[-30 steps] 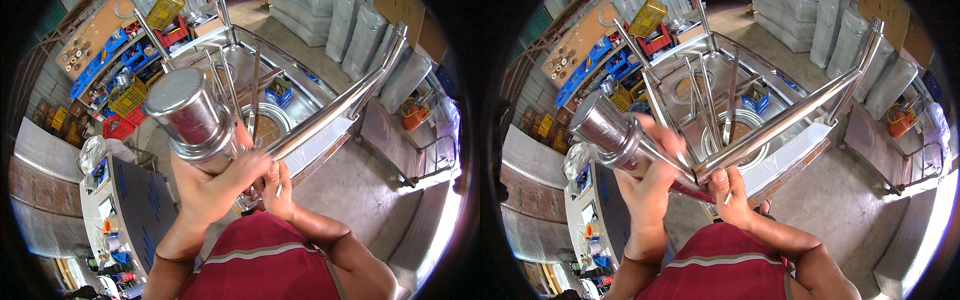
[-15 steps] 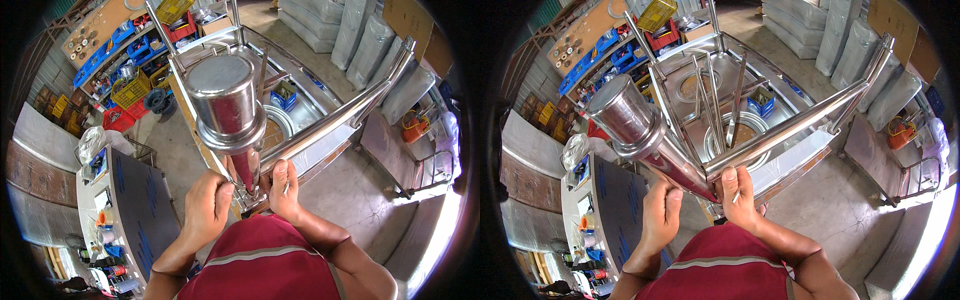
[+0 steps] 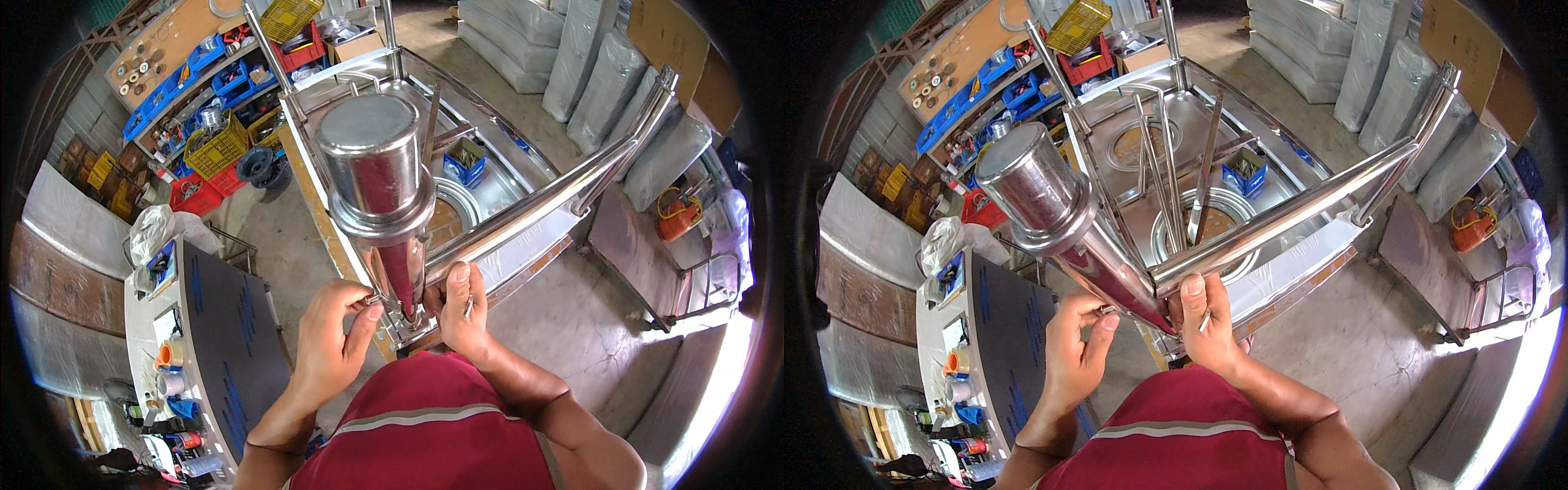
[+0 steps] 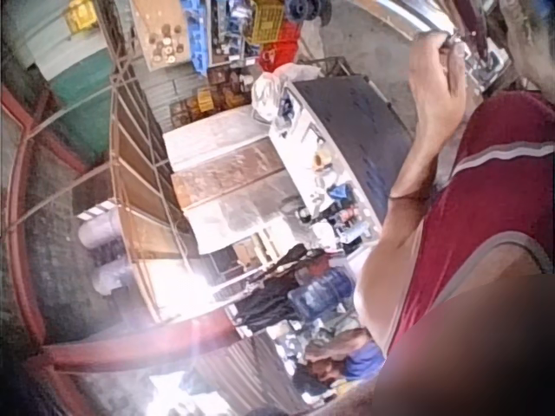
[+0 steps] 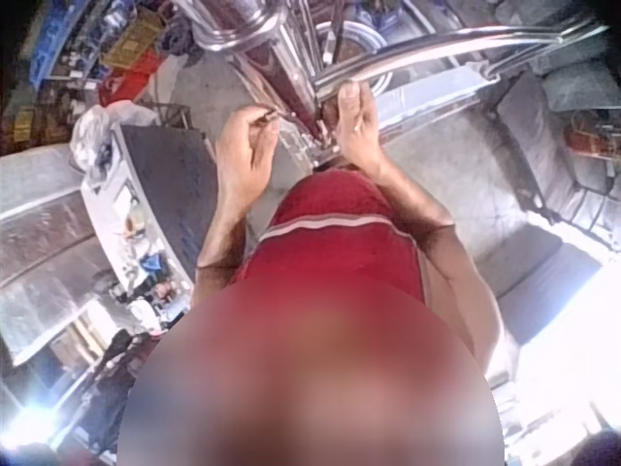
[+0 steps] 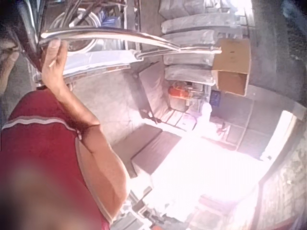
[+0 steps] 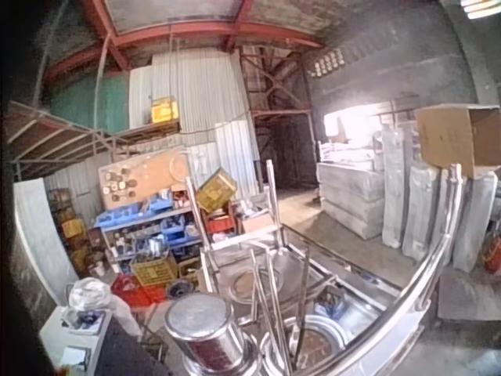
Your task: The person retrieves a small box from a shelf and then assembles a stainless steel frame structure by inserting and tightening metal rods into a central hub. The person repeatedly adjusts and secures the rods to form a stable frame.
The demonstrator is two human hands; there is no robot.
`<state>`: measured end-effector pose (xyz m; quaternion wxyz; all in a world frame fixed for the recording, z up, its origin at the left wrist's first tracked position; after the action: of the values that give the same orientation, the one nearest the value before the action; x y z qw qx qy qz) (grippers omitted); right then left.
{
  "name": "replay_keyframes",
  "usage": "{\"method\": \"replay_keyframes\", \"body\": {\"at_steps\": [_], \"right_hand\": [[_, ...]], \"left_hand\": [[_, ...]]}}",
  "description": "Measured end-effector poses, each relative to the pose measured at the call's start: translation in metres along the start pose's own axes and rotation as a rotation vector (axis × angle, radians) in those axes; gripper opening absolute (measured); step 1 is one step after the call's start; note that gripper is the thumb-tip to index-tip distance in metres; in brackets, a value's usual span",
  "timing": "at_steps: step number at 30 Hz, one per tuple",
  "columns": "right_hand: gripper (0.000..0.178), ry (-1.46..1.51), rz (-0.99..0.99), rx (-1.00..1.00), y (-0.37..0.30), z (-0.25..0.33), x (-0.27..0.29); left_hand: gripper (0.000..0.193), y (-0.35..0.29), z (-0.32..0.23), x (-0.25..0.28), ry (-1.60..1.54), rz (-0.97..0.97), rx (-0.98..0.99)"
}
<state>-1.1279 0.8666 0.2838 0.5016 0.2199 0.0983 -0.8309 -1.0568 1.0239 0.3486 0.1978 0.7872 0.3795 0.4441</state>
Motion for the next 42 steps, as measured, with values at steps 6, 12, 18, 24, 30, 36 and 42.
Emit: {"method": "replay_keyframes", "body": {"at_steps": [6, 12, 18, 24, 30, 36, 42], "right_hand": [[0.038, -0.012, -0.013, -0.004, -0.001, -0.001, 0.000], [0.037, -0.004, 0.019, -0.003, 0.001, -0.002, 0.003], [0.045, -0.064, -0.015, -0.023, 0.001, 0.000, 0.002], [0.038, -0.030, 0.009, -0.018, -0.001, 0.004, 0.001], [0.038, -0.093, -0.163, -0.028, -0.004, -0.002, -0.003], [0.042, -0.097, -0.086, -0.110, -0.005, 0.004, -0.003], [0.038, -0.030, -0.041, -0.120, -0.006, 0.005, -0.003]], "left_hand": [[0.015, -0.001, -0.001, 0.002, -0.143, -0.047, 0.188], [0.014, -0.004, 0.000, 0.000, -0.035, 0.048, 0.089], [0.019, -0.003, 0.010, -0.004, -0.083, -0.128, -0.004], [0.015, 0.002, 0.007, -0.003, 0.052, 0.060, -0.047], [0.016, 0.001, 0.014, 0.002, 0.029, -0.055, -0.146], [0.020, -0.011, 0.024, 0.001, 0.019, 0.220, 0.017], [0.022, 0.010, 0.026, 0.009, 0.145, 0.113, -0.404]]}}
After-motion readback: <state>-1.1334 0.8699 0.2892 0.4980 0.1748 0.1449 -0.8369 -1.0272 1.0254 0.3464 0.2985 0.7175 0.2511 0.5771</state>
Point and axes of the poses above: each hand's wrist, its own y-axis towards the middle knuckle, its own x-axis out of the back of the hand, z = x × y, the point moved 1 cm from there along y, towards the middle knuckle, and after that the axes turned 14 degrees about -x, right-handed, at the moved point
